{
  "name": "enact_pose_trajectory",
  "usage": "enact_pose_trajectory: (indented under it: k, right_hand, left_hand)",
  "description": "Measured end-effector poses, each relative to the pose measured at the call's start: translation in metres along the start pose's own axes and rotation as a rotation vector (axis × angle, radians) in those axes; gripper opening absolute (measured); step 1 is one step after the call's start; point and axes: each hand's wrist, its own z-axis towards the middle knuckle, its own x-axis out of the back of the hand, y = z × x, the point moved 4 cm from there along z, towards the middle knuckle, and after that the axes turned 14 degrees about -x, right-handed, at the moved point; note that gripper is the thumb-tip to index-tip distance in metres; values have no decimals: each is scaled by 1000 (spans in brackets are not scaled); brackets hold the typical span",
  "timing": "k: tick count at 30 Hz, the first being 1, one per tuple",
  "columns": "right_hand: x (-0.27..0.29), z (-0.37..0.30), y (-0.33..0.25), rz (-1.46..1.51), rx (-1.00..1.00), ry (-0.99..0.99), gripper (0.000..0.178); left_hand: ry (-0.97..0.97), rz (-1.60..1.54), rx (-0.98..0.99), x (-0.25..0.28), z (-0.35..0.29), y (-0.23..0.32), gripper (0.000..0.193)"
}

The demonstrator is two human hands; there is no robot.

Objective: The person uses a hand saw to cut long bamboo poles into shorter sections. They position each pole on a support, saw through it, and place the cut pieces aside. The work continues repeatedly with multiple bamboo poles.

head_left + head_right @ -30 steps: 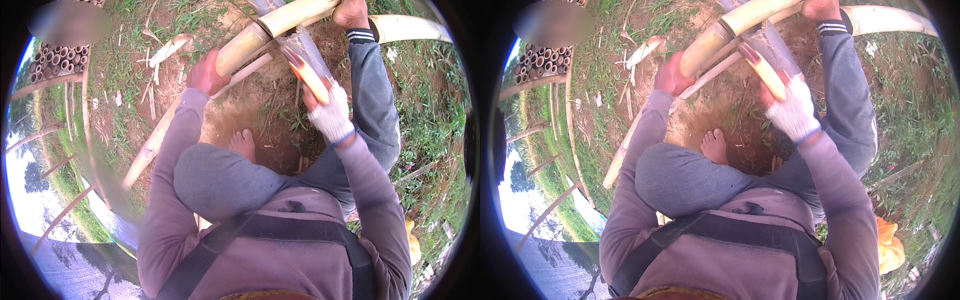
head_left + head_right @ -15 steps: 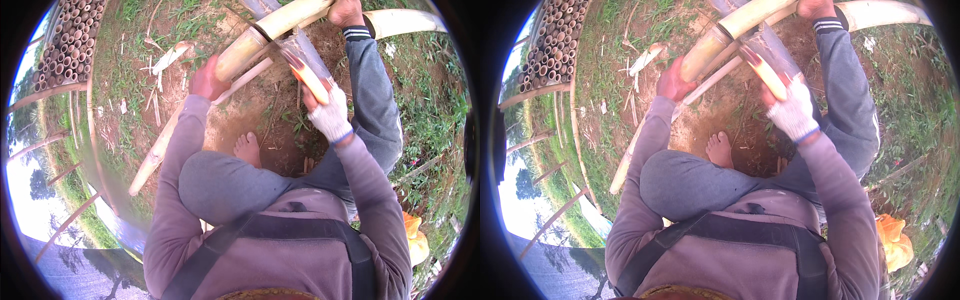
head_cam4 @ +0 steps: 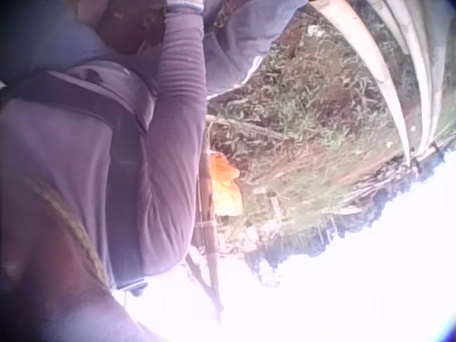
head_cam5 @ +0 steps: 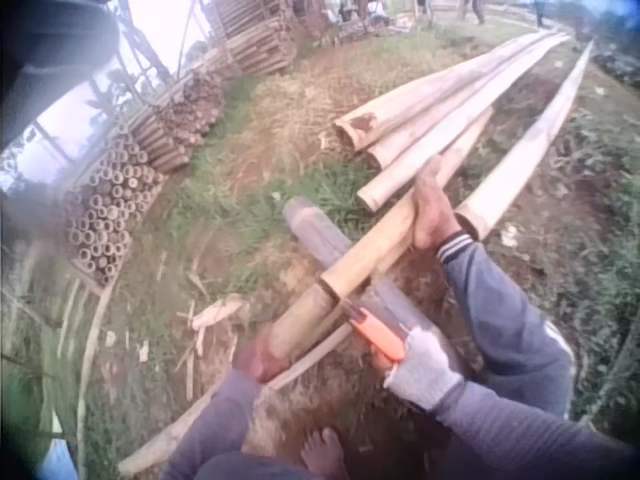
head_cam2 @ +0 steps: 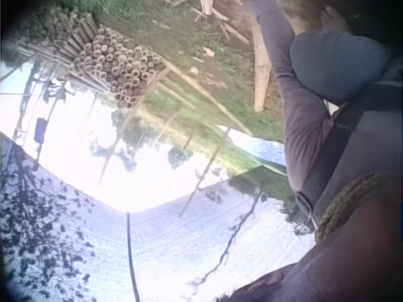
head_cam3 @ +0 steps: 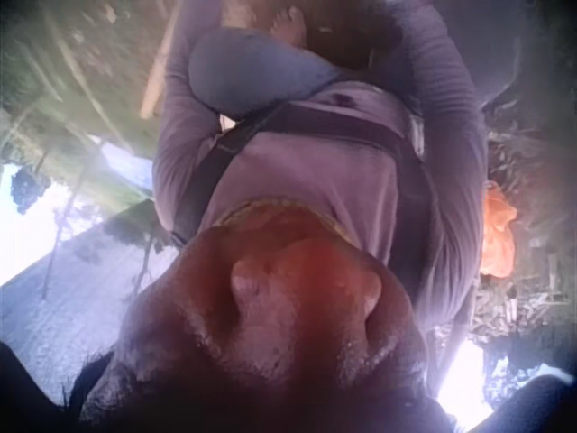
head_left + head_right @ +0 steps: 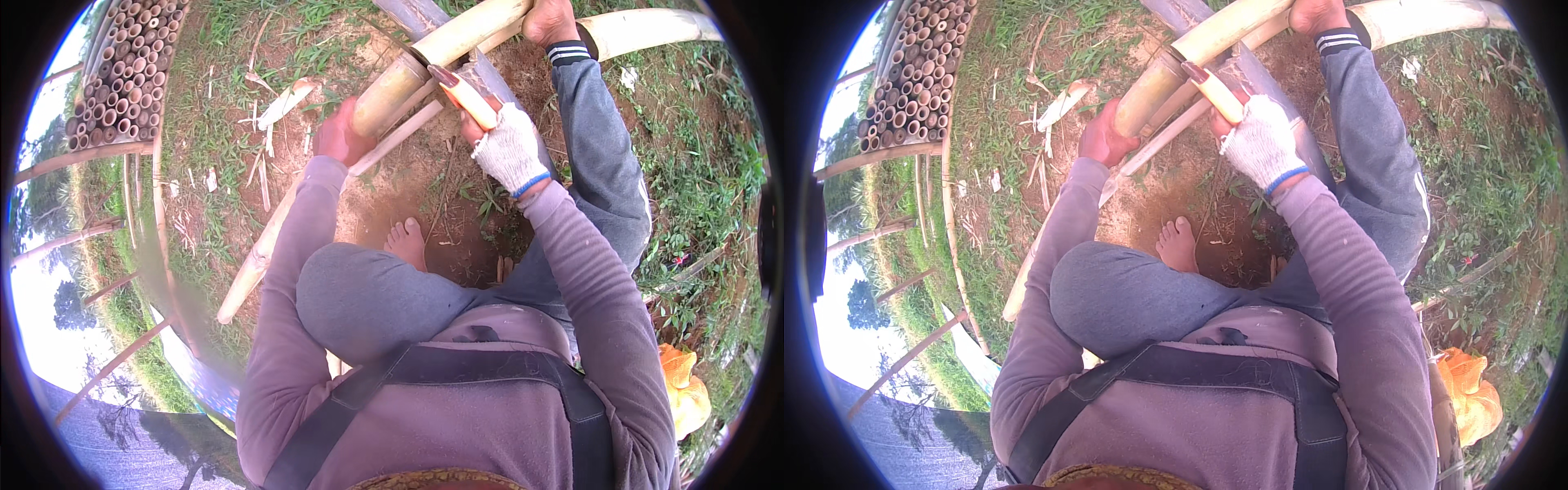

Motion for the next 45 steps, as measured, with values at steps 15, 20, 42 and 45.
enact_pose_trajectory:
  k: [15, 20, 42, 45]
  right_hand:
    - [9, -19, 4, 264, -127, -47, 21]
    - [3, -59, 36, 501, -178, -129, 27]
    - [9, -35, -62, 740, -300, -453, 72]
    - [11, -33, -25, 385, 145, -358, 69]
  left_hand:
    - [0, 58, 31, 7, -8, 8, 93]
    - [-3, 29, -12, -7, -3, -4, 86]
    - [-95, -252, -297, 22, -137, 42, 81]
    - [406, -378, -155, 48, -180, 11, 81]
